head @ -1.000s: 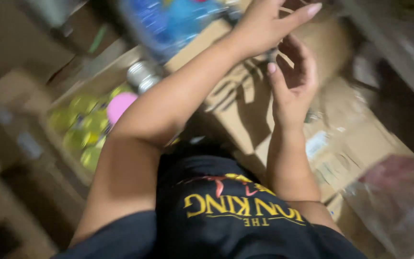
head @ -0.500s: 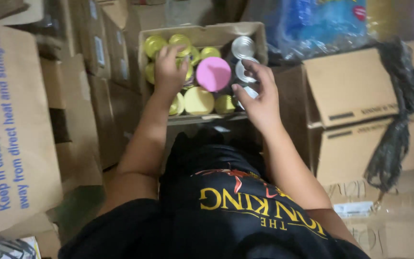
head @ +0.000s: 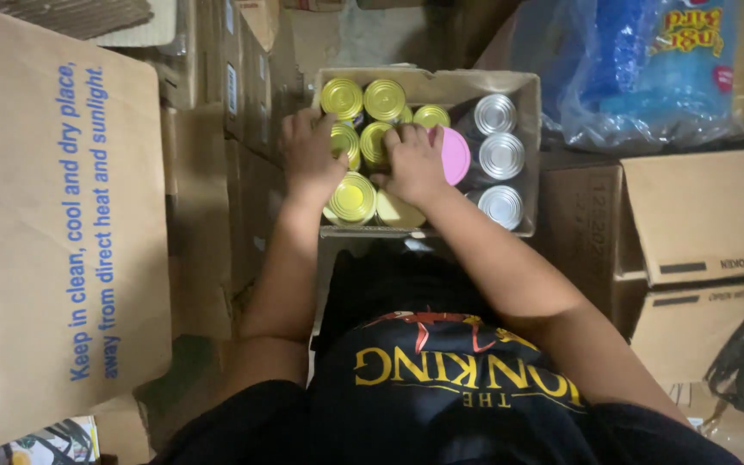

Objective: Stocking and organizing various grocery items including pancake mix, flour, and canned goods on shelves in a storage or backroom area.

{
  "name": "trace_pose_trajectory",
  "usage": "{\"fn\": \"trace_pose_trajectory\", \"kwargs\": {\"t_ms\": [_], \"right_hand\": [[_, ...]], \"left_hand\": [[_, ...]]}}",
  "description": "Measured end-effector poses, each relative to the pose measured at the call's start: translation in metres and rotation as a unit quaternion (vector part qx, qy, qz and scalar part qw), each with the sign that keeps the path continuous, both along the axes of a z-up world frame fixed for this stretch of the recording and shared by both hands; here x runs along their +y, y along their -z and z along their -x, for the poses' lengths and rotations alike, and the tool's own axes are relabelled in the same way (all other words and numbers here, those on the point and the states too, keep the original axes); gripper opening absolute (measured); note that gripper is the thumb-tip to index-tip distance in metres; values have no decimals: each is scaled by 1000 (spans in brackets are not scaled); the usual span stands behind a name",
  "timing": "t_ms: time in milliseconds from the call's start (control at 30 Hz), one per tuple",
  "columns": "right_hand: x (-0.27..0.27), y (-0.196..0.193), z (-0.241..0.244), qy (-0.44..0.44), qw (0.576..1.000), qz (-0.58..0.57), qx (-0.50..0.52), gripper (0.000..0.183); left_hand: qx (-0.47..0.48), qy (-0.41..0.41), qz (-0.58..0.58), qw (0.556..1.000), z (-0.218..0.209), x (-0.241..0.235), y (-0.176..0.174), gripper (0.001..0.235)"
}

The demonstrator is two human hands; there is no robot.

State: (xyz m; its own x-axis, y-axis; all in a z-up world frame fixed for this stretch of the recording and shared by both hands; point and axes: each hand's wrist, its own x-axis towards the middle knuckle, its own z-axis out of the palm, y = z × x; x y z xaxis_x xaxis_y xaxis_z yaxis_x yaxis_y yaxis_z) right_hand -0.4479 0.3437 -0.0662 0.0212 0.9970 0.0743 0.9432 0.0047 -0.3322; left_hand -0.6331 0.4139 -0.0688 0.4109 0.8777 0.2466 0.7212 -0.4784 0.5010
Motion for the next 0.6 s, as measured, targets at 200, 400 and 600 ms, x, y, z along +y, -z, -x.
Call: {"fn": "trace_pose_trajectory", "kwargs": {"t_ms": [200,400,600], "right_hand": [[10,7,-4,54,997,12,58,65],[0,-20,-25,119,954,-71,266,60],[-18,-14,-75,75,684,-166,707,52]], "left_hand": [[44,-21,86,995,3,11,18,79],[103,-34,132,985,-1,27,46,90],[83,-20,114,990,1,19,13,80]]}}
